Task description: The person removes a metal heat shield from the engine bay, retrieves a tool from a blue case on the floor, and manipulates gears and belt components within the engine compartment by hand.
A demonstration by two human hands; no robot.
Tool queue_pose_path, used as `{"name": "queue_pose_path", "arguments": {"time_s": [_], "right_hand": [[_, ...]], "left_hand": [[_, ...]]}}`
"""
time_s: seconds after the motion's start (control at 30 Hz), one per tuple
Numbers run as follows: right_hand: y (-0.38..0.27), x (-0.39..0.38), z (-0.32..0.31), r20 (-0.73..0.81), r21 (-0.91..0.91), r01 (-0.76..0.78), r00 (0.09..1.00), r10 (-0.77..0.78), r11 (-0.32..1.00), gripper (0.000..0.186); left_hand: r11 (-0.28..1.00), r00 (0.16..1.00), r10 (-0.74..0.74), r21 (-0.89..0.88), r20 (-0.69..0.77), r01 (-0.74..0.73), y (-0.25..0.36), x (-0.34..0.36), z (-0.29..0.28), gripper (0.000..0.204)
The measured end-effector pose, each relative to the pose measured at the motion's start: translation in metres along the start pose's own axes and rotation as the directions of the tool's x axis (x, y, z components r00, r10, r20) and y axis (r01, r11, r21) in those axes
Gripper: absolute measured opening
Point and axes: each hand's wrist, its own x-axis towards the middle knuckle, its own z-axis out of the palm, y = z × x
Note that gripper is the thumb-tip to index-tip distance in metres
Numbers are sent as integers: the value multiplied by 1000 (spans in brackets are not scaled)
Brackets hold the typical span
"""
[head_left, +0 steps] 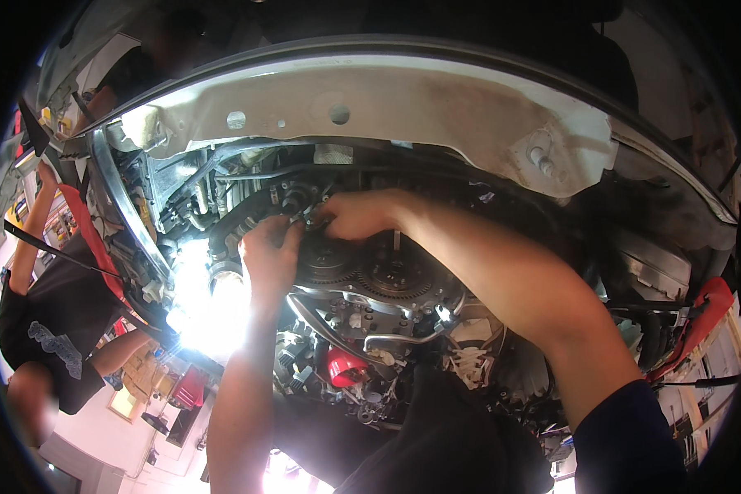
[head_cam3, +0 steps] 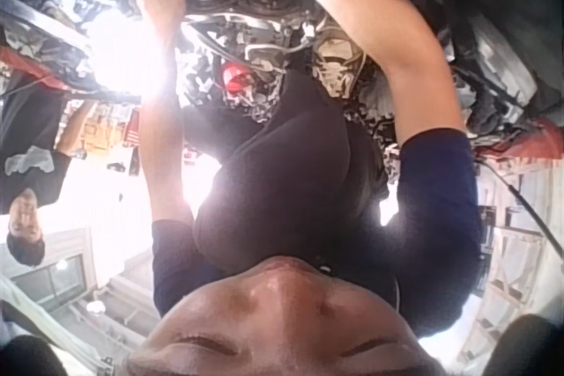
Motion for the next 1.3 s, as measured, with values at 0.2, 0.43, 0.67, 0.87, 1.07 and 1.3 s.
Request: {"name": "queue_pose_path", "arguments": {"time_s": [0.2, 0.43, 0.67, 0.87, 1.07, 1.3], "right_hand": [[-4, 0, 7, 113, 214, -96, 991, 73, 972, 37], [-2, 3, 11, 128, 218, -202, 976, 177, 955, 41], [-20, -2, 8, 199, 227, -260, 956, 217, 938, 43], [18, 25, 13, 374, 578, -370, 912, 167, 728, 30], [20, 29, 20, 315, 586, -335, 933, 173, 738, 40], [-14, 8, 8, 414, 419, -425, 876, 248, 802, 51]], "left_hand": [[996, 996, -87, -4, 14, 87, 3, 0, -1, 29], [996, 996, -87, -19, 22, 87, 9, -1, -3, 28], [998, 997, -70, -3, -10, 70, 5, -1, -4, 27], [997, 994, -80, -12, -78, 80, 5, -3, 2, 28], [993, 992, -74, -98, -106, 64, 5, -3, 2, 26], [986, 984, -62, -163, -166, 34, -1, -4, 4, 22]]}}
